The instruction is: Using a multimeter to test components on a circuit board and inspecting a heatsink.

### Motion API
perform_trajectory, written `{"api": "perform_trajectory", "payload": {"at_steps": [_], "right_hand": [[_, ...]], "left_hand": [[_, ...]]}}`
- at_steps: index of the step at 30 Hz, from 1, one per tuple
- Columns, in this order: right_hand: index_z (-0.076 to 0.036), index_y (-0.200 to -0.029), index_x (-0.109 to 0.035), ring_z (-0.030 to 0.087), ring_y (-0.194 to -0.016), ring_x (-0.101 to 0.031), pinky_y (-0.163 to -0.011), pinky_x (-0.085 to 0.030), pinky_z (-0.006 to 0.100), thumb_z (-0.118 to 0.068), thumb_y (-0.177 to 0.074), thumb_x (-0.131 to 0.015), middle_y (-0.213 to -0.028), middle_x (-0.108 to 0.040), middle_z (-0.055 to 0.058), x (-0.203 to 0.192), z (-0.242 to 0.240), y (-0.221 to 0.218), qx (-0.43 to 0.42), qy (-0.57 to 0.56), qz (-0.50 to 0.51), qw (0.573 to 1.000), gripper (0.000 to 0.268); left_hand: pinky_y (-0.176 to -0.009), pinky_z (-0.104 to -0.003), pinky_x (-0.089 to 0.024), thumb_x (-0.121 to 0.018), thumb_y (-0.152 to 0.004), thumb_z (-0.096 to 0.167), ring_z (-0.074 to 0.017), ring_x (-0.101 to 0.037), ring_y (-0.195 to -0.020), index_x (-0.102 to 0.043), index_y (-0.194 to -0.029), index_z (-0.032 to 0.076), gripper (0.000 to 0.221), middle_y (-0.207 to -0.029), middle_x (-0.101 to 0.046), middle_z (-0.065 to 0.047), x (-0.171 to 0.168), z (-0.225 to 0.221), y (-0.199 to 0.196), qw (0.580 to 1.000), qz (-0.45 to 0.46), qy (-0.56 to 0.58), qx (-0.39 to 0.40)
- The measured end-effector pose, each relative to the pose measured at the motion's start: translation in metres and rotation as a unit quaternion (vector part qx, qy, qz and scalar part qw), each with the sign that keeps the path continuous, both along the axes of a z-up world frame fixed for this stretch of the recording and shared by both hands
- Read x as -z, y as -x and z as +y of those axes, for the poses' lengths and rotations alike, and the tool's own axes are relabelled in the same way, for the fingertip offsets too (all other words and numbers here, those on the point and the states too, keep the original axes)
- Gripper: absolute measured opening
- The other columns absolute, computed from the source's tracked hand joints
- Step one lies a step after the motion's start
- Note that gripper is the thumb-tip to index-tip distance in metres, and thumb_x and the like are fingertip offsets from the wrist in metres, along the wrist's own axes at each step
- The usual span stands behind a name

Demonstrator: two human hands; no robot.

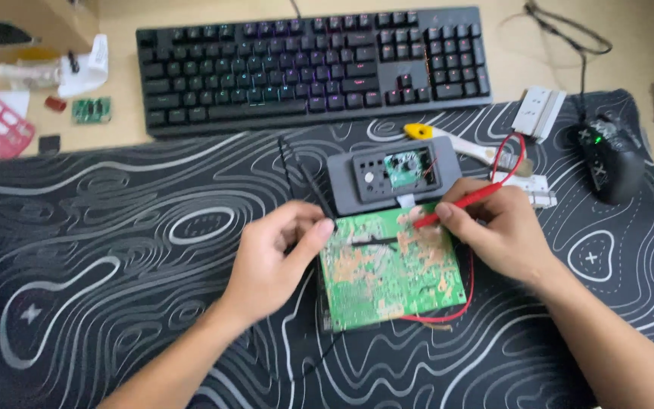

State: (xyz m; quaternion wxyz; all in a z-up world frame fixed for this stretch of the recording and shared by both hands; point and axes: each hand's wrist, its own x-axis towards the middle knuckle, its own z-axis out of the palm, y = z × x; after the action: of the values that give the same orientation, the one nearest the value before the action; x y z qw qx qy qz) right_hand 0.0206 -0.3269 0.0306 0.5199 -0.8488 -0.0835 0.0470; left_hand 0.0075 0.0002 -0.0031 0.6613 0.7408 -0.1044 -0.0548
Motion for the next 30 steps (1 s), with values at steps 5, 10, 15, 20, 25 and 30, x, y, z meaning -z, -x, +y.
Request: {"api": "perform_trajectory", "payload": {"at_steps": [5, 10, 15, 20, 25, 30], "right_hand": [[-0.004, -0.089, -0.083, 0.021, -0.05, -0.061, -0.057, -0.058, 0.036, -0.023, -0.104, -0.077, -0.054, -0.067, 0.012, -0.004, -0.001, -0.003, -0.007, -0.004, 0.001, 1.0, 0.025], [-0.004, -0.093, -0.083, 0.024, -0.047, -0.063, -0.057, -0.057, 0.035, -0.027, -0.105, -0.076, -0.057, -0.069, 0.014, 0.0, -0.013, -0.003, -0.011, 0.02, -0.014, 1.0, 0.027], [-0.005, -0.095, -0.083, 0.024, -0.048, -0.064, -0.056, -0.055, 0.036, -0.025, -0.104, -0.075, -0.057, -0.069, 0.013, -0.007, -0.02, -0.01, -0.013, 0.036, -0.021, 0.999, 0.023], [-0.007, -0.095, -0.084, 0.023, -0.044, -0.059, -0.052, -0.053, 0.035, -0.026, -0.104, -0.073, -0.056, -0.069, 0.012, 0.008, -0.022, -0.01, -0.021, 0.011, -0.024, 0.999, 0.024], [-0.008, -0.092, -0.085, 0.022, -0.04, -0.058, -0.048, -0.052, 0.034, -0.027, -0.103, -0.074, -0.055, -0.069, 0.011, 0.013, -0.022, -0.012, -0.015, 0.016, -0.03, 0.999, 0.025], [-0.008, -0.092, -0.086, 0.019, -0.038, -0.054, -0.046, -0.049, 0.032, -0.027, -0.102, -0.073, -0.053, -0.069, 0.01, 0.022, -0.027, -0.017, -0.017, 0.004, -0.025, 1.0, 0.025]], "left_hand": [[-0.064, -0.035, -0.067, -0.069, -0.112, 0.034, -0.0181, -0.075, -0.065, -0.082, -0.106, -0.002, 0.039, -0.072, -0.083, -0.015, -0.05, 0.0, -0.021, 0.99, 0.054, -0.107, 0.073], [-0.061, -0.037, -0.062, -0.056, -0.116, 0.035, -0.0223, -0.068, -0.058, -0.085, -0.095, -0.007, 0.055, -0.063, -0.077, -0.017, -0.063, -0.005, -0.049, 0.953, 0.089, -0.244, 0.156], [-0.056, -0.032, -0.06, -0.064, -0.116, 0.029, -0.0202, -0.073, -0.052, -0.083, -0.088, 0.0, 0.044, -0.056, -0.075, -0.016, -0.015, -0.002, -0.045, 0.982, 0.039, -0.158, 0.097], [-0.054, -0.028, -0.063, -0.075, -0.109, 0.019, -0.0136, -0.072, -0.053, -0.085, -0.104, 0.003, 0.019, -0.068, -0.082, -0.01, 0.004, -0.006, -0.035, 0.998, -0.013, -0.035, 0.054], [-0.059, -0.028, -0.065, -0.078, -0.105, 0.018, -0.0148, -0.076, -0.06, -0.088, -0.115, 0.006, 0.018, -0.075, -0.084, -0.008, -0.004, -0.005, -0.034, 0.998, -0.05, -0.021, 0.042], [-0.059, -0.035, -0.066, -0.08, -0.103, 0.014, -0.02, -0.076, -0.06, -0.088, -0.107, 0.008, 0.011, -0.07, -0.082, -0.011, -0.009, -0.001, -0.037, 0.996, -0.058, -0.002, 0.073]]}}
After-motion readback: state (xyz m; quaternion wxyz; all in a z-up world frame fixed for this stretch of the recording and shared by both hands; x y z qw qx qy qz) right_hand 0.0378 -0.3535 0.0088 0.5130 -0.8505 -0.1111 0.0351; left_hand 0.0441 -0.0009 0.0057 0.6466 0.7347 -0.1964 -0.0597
